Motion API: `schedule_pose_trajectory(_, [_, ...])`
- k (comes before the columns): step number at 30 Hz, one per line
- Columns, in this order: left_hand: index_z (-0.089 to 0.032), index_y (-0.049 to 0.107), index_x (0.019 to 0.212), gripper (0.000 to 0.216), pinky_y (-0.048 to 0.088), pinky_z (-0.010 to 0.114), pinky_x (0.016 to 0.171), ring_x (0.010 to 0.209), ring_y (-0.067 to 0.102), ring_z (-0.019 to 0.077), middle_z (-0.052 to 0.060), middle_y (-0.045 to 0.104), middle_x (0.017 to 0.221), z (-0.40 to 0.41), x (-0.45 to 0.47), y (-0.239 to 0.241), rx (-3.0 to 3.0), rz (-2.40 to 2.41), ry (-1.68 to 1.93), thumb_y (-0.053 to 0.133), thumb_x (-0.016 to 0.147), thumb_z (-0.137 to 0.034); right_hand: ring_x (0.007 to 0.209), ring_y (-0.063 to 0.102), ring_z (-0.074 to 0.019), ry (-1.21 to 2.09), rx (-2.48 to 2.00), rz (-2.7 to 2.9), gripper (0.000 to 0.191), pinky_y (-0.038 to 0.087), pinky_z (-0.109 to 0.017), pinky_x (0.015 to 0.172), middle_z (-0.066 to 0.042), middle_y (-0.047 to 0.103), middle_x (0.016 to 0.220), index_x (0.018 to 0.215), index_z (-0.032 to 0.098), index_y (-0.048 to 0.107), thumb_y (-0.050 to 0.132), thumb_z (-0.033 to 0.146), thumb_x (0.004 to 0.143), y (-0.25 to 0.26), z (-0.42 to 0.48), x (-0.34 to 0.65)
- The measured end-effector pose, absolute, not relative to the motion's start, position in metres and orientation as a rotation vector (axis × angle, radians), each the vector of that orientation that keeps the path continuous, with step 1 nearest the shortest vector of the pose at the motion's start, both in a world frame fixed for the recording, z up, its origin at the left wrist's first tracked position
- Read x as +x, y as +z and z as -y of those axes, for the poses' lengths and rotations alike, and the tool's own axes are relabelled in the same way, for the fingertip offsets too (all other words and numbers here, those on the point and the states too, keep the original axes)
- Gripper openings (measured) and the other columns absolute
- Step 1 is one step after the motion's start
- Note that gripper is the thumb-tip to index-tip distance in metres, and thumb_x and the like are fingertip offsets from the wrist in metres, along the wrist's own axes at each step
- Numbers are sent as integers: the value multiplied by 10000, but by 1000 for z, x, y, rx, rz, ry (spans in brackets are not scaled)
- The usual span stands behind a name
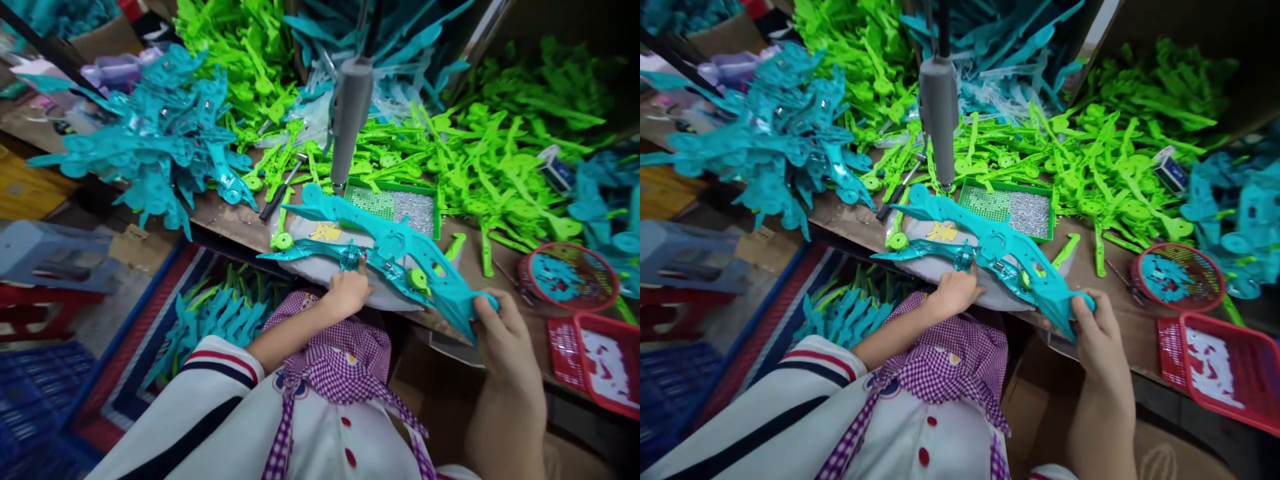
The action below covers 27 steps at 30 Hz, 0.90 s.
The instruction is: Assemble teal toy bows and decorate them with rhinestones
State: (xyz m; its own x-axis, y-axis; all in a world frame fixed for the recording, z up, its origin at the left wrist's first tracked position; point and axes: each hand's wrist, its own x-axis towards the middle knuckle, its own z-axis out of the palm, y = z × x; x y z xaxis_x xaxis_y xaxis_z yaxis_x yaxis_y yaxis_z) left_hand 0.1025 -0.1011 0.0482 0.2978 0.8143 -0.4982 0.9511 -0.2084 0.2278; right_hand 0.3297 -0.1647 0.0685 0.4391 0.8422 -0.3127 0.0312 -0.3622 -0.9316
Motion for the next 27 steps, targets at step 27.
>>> schedule_pose_trajectory(27, [-154, 78, 1614, 751, 501, 453, 947, 1141, 676, 337, 198, 717, 1156, 107, 79, 25, 2064, -1448, -155, 446, 1027, -444, 478, 603, -178, 1671, -1754, 810, 391, 572, -321, 403, 30, 622, 710, 937, 296, 628, 820, 398, 612, 54, 82, 316])
